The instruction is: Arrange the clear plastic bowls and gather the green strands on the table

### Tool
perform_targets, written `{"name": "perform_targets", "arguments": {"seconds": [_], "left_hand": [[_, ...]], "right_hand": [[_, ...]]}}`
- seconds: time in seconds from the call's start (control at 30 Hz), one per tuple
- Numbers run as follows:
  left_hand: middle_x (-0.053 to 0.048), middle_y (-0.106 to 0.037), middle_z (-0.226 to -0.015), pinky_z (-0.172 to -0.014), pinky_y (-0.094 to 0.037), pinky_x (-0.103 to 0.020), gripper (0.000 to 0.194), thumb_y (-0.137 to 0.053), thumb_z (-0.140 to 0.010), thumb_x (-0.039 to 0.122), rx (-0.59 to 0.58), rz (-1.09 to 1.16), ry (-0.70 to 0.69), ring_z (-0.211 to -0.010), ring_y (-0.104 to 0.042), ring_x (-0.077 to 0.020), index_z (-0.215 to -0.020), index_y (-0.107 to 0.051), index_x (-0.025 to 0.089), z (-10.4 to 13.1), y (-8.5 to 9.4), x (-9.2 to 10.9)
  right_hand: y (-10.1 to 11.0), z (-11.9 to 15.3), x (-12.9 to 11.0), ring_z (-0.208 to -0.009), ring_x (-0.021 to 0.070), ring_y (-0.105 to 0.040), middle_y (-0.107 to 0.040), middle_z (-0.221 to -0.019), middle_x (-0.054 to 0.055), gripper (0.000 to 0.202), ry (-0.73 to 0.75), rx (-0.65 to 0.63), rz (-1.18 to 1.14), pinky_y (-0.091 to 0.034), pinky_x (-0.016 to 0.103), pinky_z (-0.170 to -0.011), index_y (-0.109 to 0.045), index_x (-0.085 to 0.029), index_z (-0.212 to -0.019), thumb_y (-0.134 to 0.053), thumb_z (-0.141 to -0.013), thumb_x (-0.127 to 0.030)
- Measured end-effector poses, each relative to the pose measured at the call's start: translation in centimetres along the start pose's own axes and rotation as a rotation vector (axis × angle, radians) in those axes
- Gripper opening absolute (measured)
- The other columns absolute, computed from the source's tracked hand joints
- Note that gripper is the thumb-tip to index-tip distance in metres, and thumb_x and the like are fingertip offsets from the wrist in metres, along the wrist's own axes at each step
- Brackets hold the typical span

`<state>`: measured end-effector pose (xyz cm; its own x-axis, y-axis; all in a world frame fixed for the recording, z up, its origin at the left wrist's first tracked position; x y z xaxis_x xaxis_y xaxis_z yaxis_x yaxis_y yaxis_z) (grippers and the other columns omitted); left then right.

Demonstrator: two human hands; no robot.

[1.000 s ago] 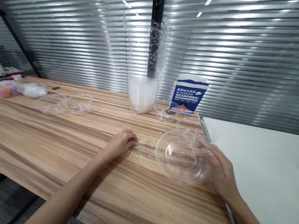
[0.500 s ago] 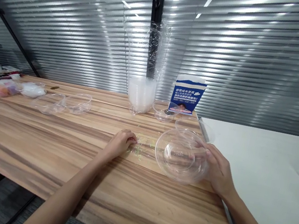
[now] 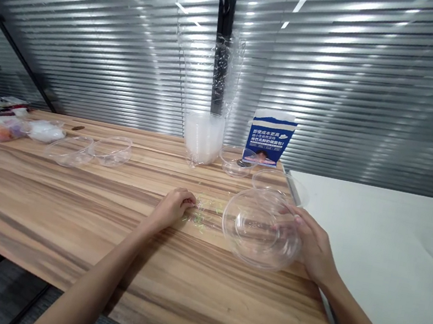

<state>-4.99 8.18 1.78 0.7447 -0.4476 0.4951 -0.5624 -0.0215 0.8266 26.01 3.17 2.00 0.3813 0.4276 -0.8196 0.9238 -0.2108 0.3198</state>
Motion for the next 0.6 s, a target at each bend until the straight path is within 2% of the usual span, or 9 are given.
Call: {"name": "perform_targets", "arguments": {"seconds": [0.33, 0.6], "left_hand": [[-0.004, -0.068, -0.075, -0.068, -0.046, -0.024, 0.016, -0.053, -0.074, 0.004, 0.004, 0.061, 0.085, -0.071, -0.059, -0.0141, -0.074, -0.066, 0.014, 0.04, 0.36, 0.4], [-0.004, -0.067, -0.074, -0.066, -0.044, -0.024, 0.012, -0.054, -0.075, 0.009, -0.001, 0.091, 0.105, -0.069, -0.058, -0.0142, -0.074, -0.065, 0.014, 0.09, 0.41, 0.4]], "right_hand": [[-0.09, -0.03, -0.32, -0.095, 0.0231, -0.063, -0.068, -0.102, 0.007, 0.043, -0.015, -0.007, -0.01, -0.052, 0.039, -0.077, -0.059, -0.022, -0.117, -0.042, -0.089, -0.05], [-0.27, -0.1, -0.36, -0.097, 0.024, -0.063, -0.066, -0.107, 0.007, 0.044, -0.073, -0.023, -0.025, -0.051, 0.039, -0.08, -0.061, -0.023, -0.117, -0.042, -0.088, -0.052]]}}
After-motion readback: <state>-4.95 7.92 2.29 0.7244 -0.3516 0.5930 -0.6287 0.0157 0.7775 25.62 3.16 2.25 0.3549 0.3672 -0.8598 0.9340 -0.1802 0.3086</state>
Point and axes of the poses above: each hand's wrist, its own z-axis away from the middle knuckle, its own y-axis out of the back of the hand, x = y × z, the point moved 7 cm from there along -z, towards the middle knuckle
